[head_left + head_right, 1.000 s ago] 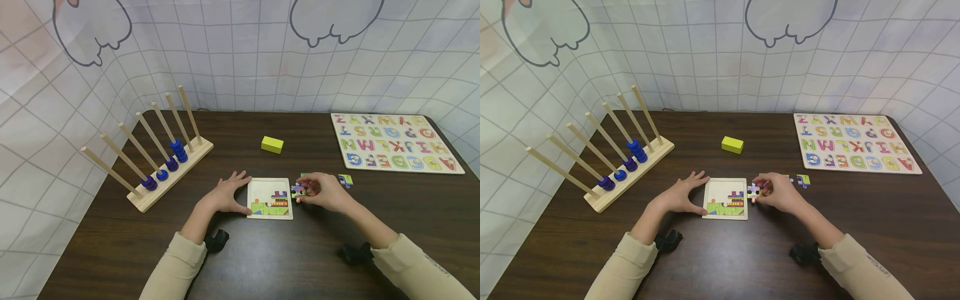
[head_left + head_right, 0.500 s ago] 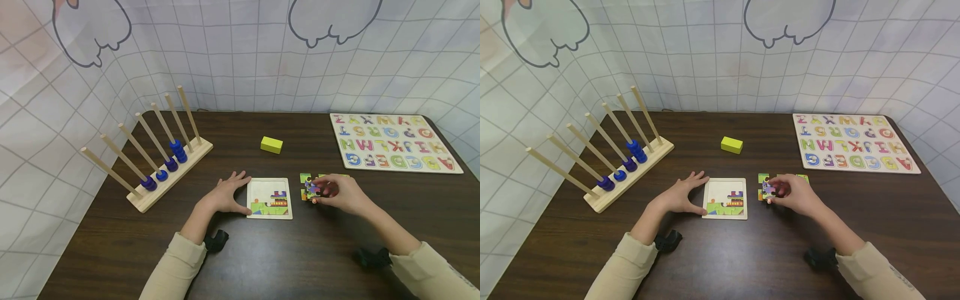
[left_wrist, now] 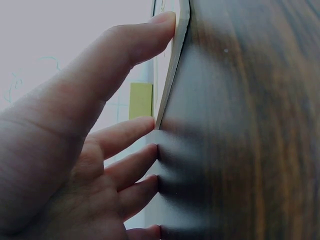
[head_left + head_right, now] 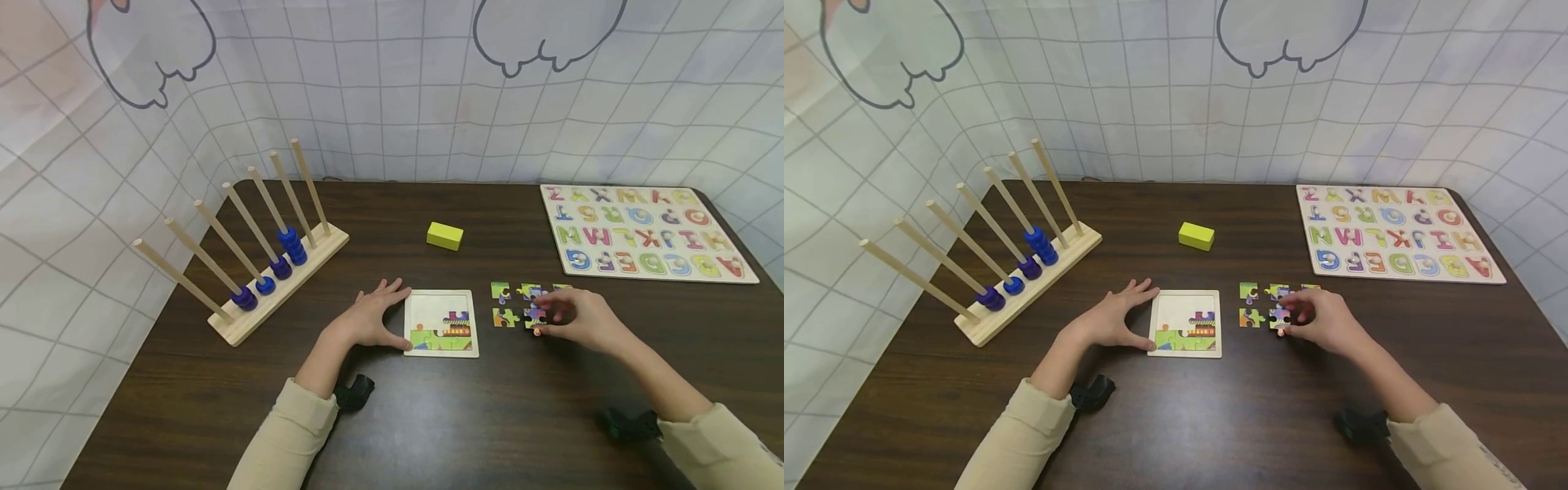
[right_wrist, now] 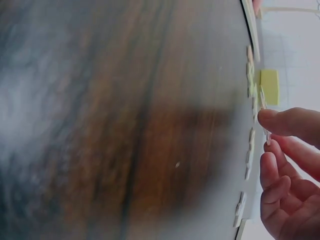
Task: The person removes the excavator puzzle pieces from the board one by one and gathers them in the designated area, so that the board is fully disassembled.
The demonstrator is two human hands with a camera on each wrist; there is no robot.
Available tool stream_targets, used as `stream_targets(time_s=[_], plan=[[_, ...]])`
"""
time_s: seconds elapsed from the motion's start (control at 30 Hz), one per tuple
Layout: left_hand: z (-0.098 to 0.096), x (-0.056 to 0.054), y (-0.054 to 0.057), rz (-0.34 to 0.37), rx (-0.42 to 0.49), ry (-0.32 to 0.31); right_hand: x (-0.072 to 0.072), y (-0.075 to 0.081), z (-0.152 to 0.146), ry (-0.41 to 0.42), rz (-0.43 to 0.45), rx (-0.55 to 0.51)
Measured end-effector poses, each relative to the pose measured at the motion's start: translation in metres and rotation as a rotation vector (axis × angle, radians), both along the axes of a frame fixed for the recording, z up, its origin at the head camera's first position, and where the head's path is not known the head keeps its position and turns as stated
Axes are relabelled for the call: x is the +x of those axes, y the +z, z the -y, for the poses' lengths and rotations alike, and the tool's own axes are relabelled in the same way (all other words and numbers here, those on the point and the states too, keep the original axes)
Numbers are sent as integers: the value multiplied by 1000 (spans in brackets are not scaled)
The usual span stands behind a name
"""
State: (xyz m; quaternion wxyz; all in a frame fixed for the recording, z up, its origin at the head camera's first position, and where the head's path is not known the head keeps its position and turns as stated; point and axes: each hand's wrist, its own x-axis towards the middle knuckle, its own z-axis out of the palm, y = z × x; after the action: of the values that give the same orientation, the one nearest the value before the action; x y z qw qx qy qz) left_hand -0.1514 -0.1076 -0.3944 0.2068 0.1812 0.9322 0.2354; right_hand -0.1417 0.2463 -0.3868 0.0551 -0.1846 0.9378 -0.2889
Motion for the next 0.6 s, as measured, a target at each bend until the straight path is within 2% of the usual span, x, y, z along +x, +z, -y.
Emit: stream_targets(time_s=[0.6], plan=[[0, 1, 1, 1, 6, 6, -5, -4, -5, -7, 40, 40]])
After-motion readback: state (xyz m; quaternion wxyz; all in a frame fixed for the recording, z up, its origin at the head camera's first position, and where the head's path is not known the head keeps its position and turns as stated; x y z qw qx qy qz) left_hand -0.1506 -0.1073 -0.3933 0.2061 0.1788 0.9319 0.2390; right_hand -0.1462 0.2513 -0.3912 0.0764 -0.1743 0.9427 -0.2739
